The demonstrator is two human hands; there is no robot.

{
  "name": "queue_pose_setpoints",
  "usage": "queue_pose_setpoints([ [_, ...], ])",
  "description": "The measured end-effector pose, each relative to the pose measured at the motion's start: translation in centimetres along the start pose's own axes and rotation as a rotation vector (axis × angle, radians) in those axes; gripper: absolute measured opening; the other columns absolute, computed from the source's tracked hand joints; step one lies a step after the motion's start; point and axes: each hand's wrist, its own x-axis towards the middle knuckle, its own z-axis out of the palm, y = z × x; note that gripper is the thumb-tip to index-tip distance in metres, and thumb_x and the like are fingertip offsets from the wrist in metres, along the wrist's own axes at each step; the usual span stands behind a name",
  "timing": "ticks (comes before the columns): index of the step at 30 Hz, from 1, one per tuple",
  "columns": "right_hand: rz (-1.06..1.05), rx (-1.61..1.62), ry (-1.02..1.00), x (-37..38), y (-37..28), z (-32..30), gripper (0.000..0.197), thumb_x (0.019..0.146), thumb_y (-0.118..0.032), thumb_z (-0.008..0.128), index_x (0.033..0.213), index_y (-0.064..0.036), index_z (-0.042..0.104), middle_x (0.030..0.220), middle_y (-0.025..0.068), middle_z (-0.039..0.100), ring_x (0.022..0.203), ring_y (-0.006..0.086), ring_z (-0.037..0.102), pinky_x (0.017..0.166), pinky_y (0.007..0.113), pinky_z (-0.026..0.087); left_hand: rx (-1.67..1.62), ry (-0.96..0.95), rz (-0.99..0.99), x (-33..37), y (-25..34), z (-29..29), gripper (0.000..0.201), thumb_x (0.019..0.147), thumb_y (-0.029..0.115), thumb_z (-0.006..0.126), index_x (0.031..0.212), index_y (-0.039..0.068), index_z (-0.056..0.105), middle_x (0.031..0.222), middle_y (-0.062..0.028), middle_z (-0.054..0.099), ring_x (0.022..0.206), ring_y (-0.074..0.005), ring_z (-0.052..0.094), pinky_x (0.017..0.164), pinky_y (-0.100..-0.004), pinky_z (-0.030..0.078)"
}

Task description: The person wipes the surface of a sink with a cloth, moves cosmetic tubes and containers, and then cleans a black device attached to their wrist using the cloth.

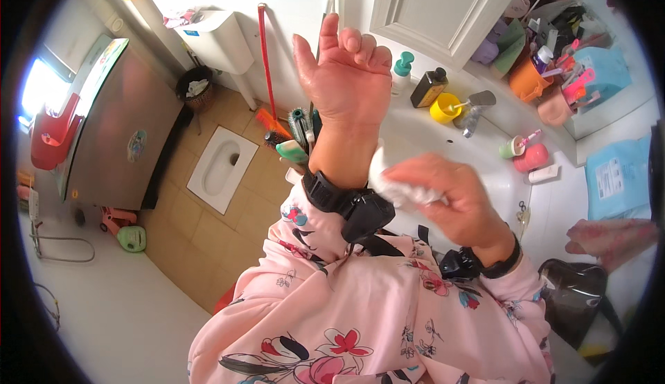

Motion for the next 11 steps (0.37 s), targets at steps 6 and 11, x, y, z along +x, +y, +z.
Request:
queue_pose_setpoints([
  [6, 0.252, -0.039, -0.222, -2.9, 3.4, -0.5, 0.044, 0.066, 0.009, 0.045, 0.105, -0.0068, 0.058, 0.098, 0.0118, 0.059, 0.086, 0.0246, 0.055, 0.073, 0.03, 0.046, 0.016, 0.12, 0.041, 1.0, -0.1, -1.6, 0.042, 0.086, 0.05, 0.032, 0.09, 0.012, 0.048, 0.059, -0.0007, 0.042, 0.052, -0.0123, 0.034, 0.051, -0.0257, 0.029],
  [11, 0.508, 0.098, 0.257, -4.4, 3.3, -0.8, 0.04, 0.07, 0.008, 0.043, 0.104, -0.0062, 0.058, 0.103, 0.0109, 0.058, 0.084, 0.0214, 0.056, 0.069, 0.03, 0.047, 0.074, 0.308, 0.049, 3.3, -1.1, -5.1, 0.044, 0.085, 0.053, 0.033, 0.091, 0.011, 0.047, 0.06, -0.0012, 0.044, 0.053, -0.0133, 0.036, 0.053, -0.0266, 0.031],
])
